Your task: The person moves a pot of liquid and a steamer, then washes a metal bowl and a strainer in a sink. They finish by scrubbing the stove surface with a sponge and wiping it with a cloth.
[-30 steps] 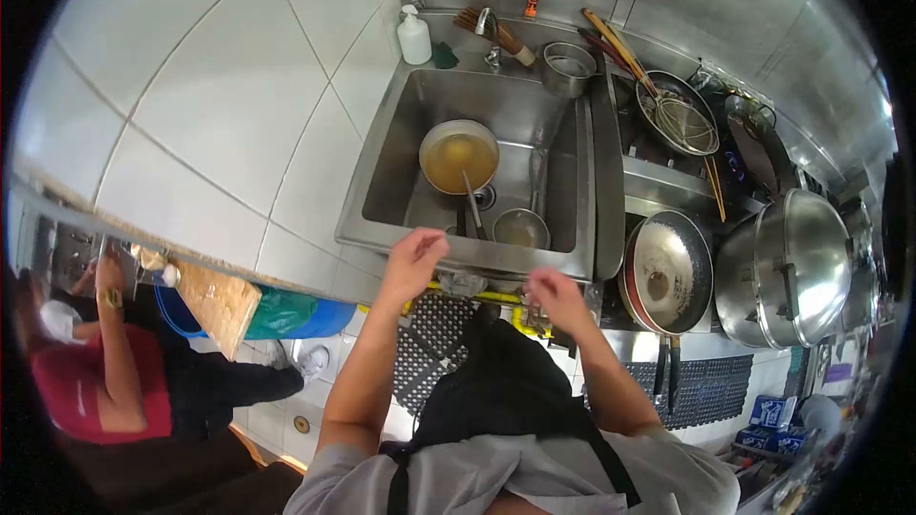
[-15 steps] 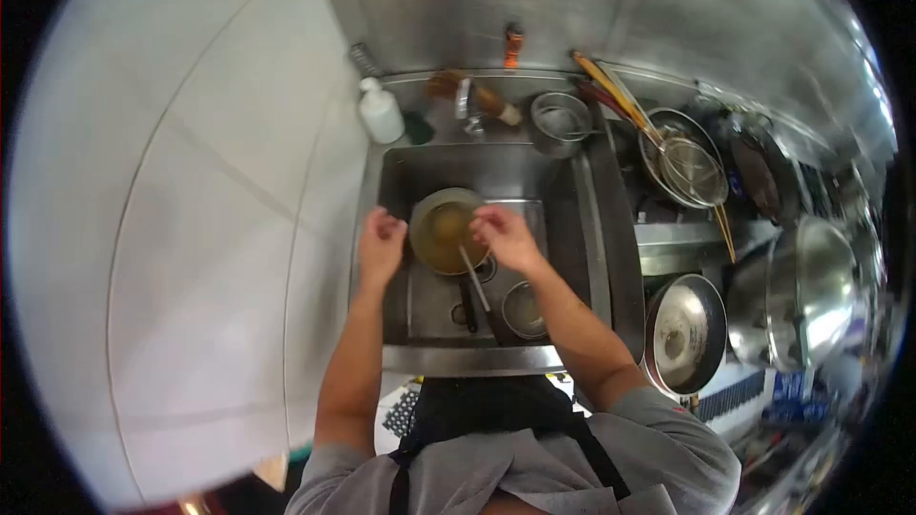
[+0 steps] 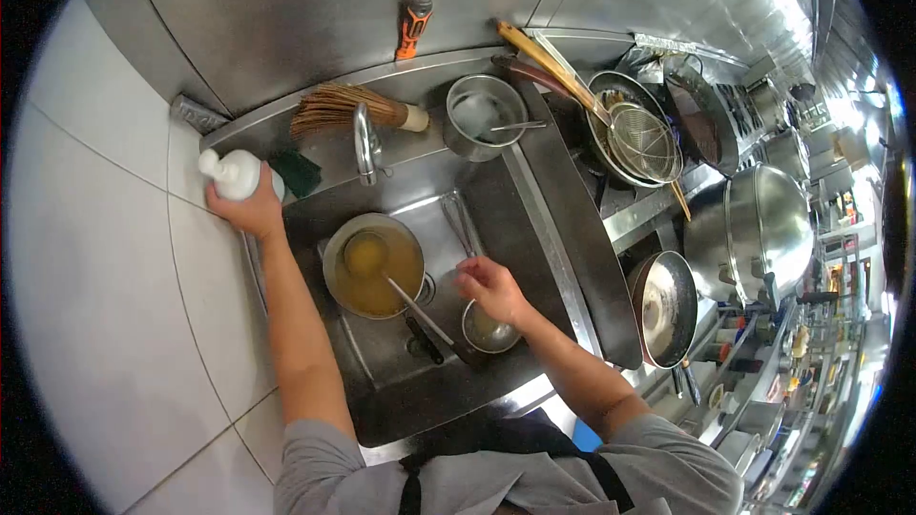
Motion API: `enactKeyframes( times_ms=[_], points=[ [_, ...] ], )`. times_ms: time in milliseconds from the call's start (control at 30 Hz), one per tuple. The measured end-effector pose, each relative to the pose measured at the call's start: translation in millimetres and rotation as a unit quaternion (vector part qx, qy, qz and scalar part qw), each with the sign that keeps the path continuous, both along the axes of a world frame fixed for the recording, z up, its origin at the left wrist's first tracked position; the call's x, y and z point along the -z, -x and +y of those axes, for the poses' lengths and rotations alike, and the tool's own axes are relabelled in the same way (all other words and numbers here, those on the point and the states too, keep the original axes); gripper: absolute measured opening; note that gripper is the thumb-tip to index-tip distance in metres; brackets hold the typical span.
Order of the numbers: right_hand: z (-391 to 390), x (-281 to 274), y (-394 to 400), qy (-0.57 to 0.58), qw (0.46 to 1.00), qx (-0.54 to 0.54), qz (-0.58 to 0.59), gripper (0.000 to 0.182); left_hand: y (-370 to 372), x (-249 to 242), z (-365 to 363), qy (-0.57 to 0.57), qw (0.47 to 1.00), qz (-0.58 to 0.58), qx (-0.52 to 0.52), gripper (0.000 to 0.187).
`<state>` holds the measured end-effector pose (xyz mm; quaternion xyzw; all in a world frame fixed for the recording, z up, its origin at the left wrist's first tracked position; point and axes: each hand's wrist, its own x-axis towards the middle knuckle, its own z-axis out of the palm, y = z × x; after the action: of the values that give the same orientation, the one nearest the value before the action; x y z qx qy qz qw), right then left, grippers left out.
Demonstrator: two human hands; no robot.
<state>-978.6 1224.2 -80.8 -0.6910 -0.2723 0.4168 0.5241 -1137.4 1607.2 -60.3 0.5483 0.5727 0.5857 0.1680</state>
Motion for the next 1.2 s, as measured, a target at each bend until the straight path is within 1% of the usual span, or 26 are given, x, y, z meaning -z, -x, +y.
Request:
enactKeyframes(
  times_ms=[67,133,200,233,300,333,400,433,500,533,567,600,667,700,733,767,800,833,867,900,967,1000,1067,1100,1133,1200],
  points=[
    [-3,2,1,0.012,1.000,-0.005,0.023,0.027,15,-9,-36,0.003,1.000,0.010,-0.006,0.105],
    [-6,-11,9,0.017,0.999,-0.005,0.050,0.030,30,-15,-89,-0.030,0.994,-0.003,0.109,0.109],
    [15,-59,17,-0.094,0.986,-0.060,-0.120,0.044,30,-32,-167,0.001,0.973,0.012,0.230,0.113],
    [22,-74,23,-0.104,0.986,-0.057,-0.119,0.044,27,-35,-202,0.019,0.954,-0.017,0.300,0.113],
    [33,-102,37,-0.249,0.932,-0.080,-0.252,0.061,22,-14,-261,0.031,0.909,-0.025,0.414,0.114],
    [36,-117,39,-0.271,0.905,-0.105,-0.310,0.064,16,-4,-280,0.024,0.888,-0.006,0.459,0.114],
    [21,-137,43,-0.076,0.962,-0.108,-0.241,0.051,9,-50,-318,0.036,0.887,0.017,0.461,0.114],
    [11,-148,45,-0.081,0.961,-0.105,-0.241,0.051,8,-68,-331,0.058,0.883,0.038,0.465,0.113],
    [-7,-166,42,0.049,0.967,-0.103,-0.228,0.041,7,-78,-344,0.076,0.860,-0.012,0.505,0.114],
    [-15,-168,38,0.046,0.966,-0.102,-0.232,0.041,6,-82,-348,0.097,0.833,-0.064,0.540,0.114],
    [-23,-169,34,0.004,0.977,-0.116,-0.178,0.037,7,-75,-347,0.127,0.806,-0.099,0.569,0.117],
    [-31,-170,29,-0.038,0.983,-0.129,-0.122,0.033,7,-81,-350,0.123,0.806,-0.097,0.571,0.117],
    [-42,-175,13,-0.079,0.977,-0.179,-0.083,0.031,6,-92,-358,0.161,0.757,-0.134,0.619,0.124],
    [-45,-170,6,-0.115,0.962,-0.239,-0.061,0.033,7,-96,-361,0.182,0.731,-0.152,0.640,0.127],
    [-48,-177,-2,-0.150,0.942,-0.298,-0.040,0.035,6,-98,-365,0.181,0.731,-0.150,0.641,0.127],
    [-53,-187,-19,-0.102,0.918,-0.376,-0.074,0.043,5,-99,-368,0.182,0.705,-0.186,0.660,0.126],
    [-51,-158,-37,-0.121,0.917,-0.380,-0.014,0.045,4,-101,-370,0.183,0.678,-0.221,0.677,0.126],
    [-47,-130,-61,-0.095,0.945,-0.278,-0.142,0.048,7,-109,-373,0.259,0.627,-0.287,0.676,0.133],
    [-47,-114,-78,-0.066,0.946,-0.169,-0.267,0.051,7,-113,-371,0.258,0.628,-0.287,0.676,0.133],
    [-54,-112,-79,-0.066,0.946,-0.171,-0.266,0.051,7,-115,-369,0.249,0.641,-0.261,0.677,0.135],
    [-63,-114,-76,-0.130,0.981,-0.135,0.049,0.057,2,-111,-356,0.229,0.657,-0.219,0.684,0.139],
    [-66,-125,-62,-0.161,0.970,-0.171,0.067,0.062,0,-106,-351,0.234,0.662,-0.223,0.676,0.139],
    [-58,-124,-41,-0.105,0.964,-0.227,-0.086,0.061,-4,-95,-341,0.244,0.692,-0.139,0.665,0.141],
    [-48,-125,-32,-0.066,0.942,-0.242,-0.221,0.049,-7,-88,-335,0.239,0.688,-0.122,0.674,0.142],
    [-41,-134,-28,-0.067,0.944,-0.240,-0.216,0.049,-10,-81,-330,0.243,0.687,-0.118,0.674,0.142],
    [-26,-151,-34,-0.015,0.970,-0.208,-0.123,0.034,-17,-64,-318,0.251,0.687,-0.113,0.672,0.144]
  ],
)
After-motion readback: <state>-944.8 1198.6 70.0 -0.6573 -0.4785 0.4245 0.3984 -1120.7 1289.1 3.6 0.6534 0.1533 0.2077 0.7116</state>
